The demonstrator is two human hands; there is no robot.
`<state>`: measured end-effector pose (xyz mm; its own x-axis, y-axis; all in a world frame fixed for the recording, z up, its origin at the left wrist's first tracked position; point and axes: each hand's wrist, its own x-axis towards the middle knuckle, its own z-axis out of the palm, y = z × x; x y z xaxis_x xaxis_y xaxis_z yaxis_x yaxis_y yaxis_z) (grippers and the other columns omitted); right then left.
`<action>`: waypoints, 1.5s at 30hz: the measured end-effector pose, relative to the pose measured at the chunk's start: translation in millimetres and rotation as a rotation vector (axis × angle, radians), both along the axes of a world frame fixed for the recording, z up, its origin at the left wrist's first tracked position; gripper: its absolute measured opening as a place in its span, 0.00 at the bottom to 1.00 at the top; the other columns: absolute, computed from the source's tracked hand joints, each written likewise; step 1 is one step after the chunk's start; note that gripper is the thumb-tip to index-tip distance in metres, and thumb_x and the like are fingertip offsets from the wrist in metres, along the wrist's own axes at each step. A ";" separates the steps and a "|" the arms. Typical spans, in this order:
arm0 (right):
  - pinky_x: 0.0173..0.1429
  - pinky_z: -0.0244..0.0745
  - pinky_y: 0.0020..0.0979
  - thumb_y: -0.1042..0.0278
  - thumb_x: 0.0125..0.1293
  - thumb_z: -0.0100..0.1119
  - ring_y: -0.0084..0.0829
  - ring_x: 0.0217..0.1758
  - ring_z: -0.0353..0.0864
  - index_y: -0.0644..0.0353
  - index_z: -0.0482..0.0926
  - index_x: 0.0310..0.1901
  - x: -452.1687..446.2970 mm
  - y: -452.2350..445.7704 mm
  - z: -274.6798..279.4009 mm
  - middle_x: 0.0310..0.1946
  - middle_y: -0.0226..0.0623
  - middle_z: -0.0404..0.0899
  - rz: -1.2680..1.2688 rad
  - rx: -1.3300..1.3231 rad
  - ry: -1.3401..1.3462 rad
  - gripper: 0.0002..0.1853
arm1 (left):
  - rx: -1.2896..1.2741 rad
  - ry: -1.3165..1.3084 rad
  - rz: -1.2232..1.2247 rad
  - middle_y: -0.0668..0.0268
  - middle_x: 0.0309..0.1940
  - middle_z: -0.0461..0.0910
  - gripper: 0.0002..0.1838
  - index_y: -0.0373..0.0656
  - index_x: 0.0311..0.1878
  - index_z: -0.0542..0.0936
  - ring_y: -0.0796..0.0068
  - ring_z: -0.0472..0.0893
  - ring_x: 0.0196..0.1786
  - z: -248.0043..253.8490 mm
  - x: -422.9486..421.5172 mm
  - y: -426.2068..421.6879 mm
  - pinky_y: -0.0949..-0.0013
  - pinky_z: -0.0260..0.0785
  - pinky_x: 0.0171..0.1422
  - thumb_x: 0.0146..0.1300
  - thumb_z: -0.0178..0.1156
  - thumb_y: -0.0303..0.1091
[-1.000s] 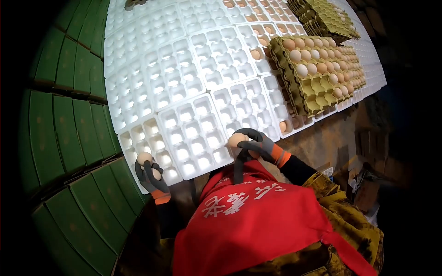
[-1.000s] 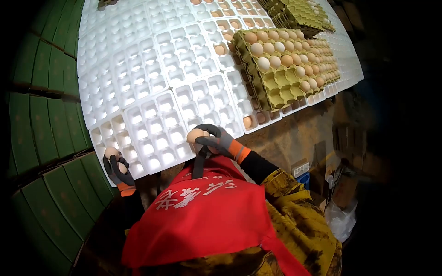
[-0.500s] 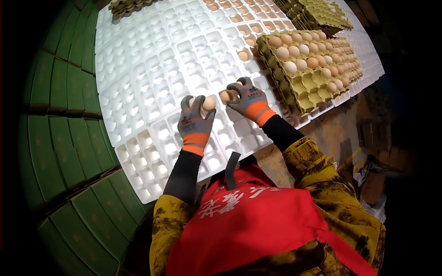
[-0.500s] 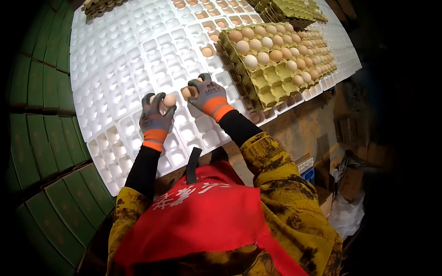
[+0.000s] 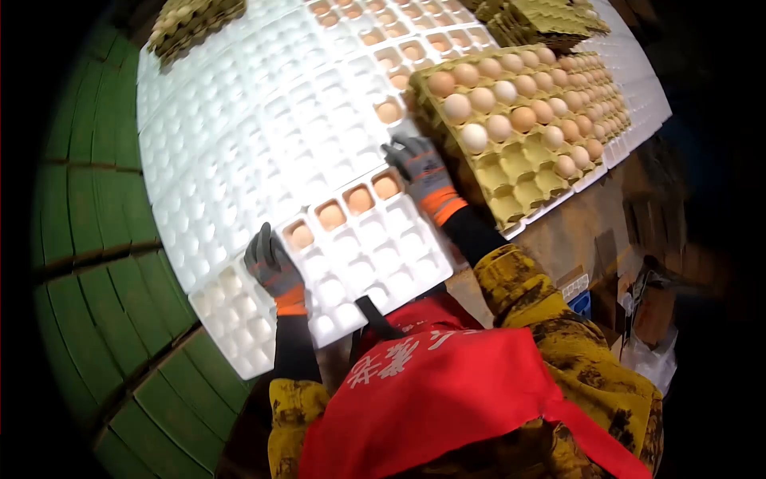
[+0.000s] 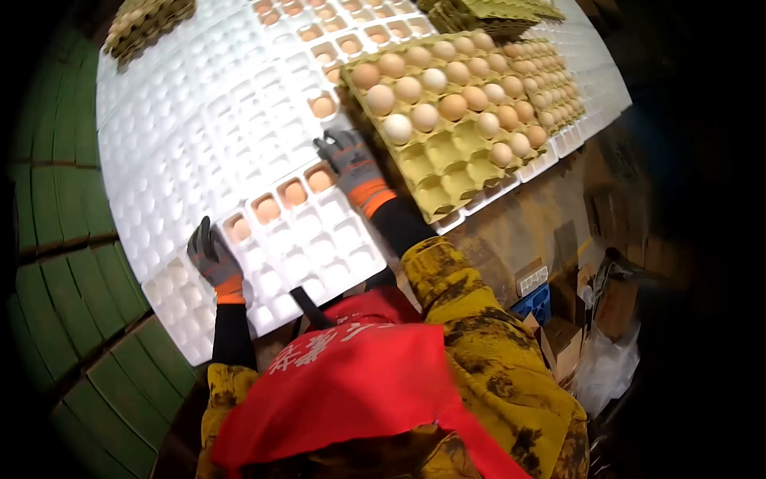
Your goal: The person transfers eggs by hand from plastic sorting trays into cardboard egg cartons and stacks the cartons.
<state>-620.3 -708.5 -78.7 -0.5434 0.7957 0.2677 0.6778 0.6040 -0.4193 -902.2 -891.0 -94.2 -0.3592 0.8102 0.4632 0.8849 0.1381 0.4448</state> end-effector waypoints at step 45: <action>0.56 0.78 0.34 0.63 0.62 0.66 0.31 0.53 0.81 0.51 0.79 0.61 137.5 177.2 175.3 0.60 0.37 0.73 0.339 -0.617 0.521 0.25 | -0.223 -1.459 -0.437 0.63 0.63 0.76 0.28 0.49 0.72 0.68 0.74 0.82 0.47 168.9 156.5 214.0 0.78 0.74 0.38 0.71 0.54 0.43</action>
